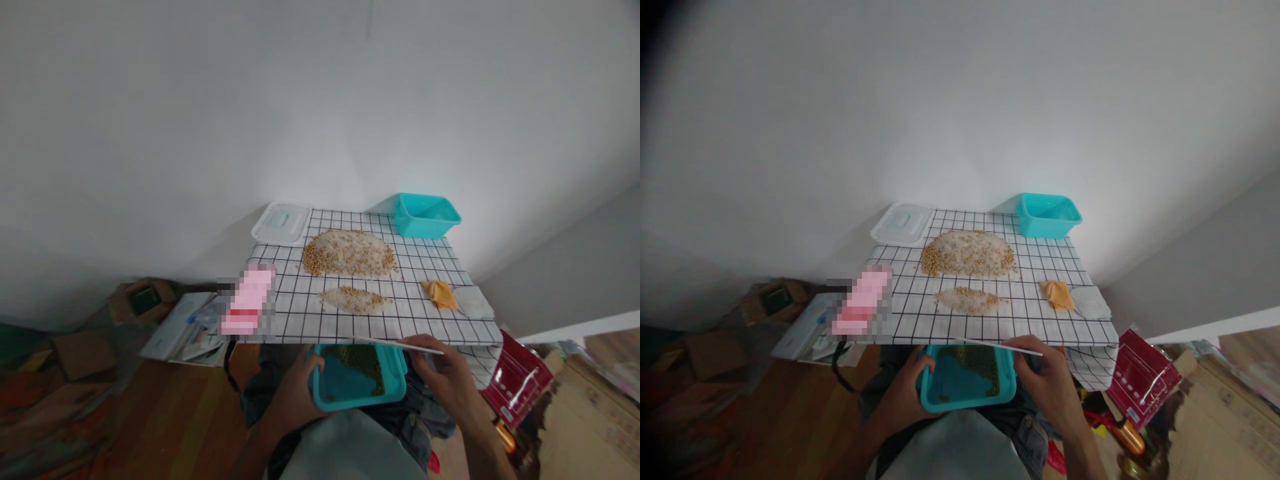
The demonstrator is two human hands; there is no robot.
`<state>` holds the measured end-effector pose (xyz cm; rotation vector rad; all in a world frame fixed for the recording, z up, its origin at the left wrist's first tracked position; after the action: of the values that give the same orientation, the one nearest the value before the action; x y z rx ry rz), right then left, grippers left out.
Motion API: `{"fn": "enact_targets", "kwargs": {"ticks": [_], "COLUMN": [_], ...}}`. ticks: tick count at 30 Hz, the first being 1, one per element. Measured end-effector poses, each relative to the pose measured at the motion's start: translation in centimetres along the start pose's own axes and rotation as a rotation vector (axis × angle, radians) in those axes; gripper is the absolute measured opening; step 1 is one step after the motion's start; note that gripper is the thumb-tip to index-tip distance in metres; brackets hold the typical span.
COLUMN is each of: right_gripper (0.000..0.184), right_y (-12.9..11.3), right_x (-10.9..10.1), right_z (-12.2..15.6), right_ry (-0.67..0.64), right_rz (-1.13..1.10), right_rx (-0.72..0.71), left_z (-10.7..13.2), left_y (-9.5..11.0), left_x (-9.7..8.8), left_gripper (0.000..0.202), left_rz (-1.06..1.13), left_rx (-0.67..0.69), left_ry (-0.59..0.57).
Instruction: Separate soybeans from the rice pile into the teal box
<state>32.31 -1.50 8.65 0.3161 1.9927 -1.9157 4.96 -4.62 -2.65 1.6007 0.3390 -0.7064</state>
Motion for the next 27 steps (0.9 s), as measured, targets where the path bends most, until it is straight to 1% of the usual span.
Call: {"fn": "enact_targets", "kwargs": {"ticks": [3, 6, 8, 13, 16, 20, 27], "right_gripper": [0.023, 0.026, 0.027, 0.028, 0.028, 0.027, 0.028], "right_y": [-0.3, -0.4, -0.5, -1.7, -2.3, -2.5, -2.8], "right_x": [1.0, 2.8, 4.1, 6.4, 7.2, 7.9, 8.3], "right_z": [-0.9, -2.0, -2.7, -4.0, -4.4, -4.7, -5.1], "right_ry": [0.033, 0.074, 0.095, 0.128, 0.12, 0.115, 0.141], "right_rz": [-0.019, -0.025, -0.031, -0.023, -0.014, -0.017, 0.001], "right_rx": [-0.006, -0.027, -0.024, -0.049, -0.071, -0.077, -0.055], "left_z": [0.5, 1.1, 1.5, 2.2, 2.6, 2.8, 2.6], "left_y": [-0.5, -1.2, -1.5, -2.2, -2.8, -3.3, -2.7], "left_x": [-0.8, -1.7, -2.1, -2.9, -3.1, -3.1, -3.9], "left_gripper": [0.058, 0.058, 0.058, 0.058, 0.057, 0.058, 0.058], "left_rz": [-0.025, -0.056, -0.076, -0.115, -0.124, -0.13, -0.105], "left_rx": [-0.018, -0.03, -0.032, -0.041, -0.043, -0.048, -0.077], "left_ry": [0.023, 0.073, 0.087, 0.135, 0.145, 0.14, 0.148]}}
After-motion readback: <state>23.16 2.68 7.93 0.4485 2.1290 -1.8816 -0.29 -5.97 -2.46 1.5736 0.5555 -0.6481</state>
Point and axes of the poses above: each hand's wrist, its own z-axis away from the middle knuckle, its own x-axis out of the palm, y = z × x, the point moved 8 cm from there along -z, towards the middle knuckle, and after that the axes turned 2 degrees about -z, right-handed, at the moved point
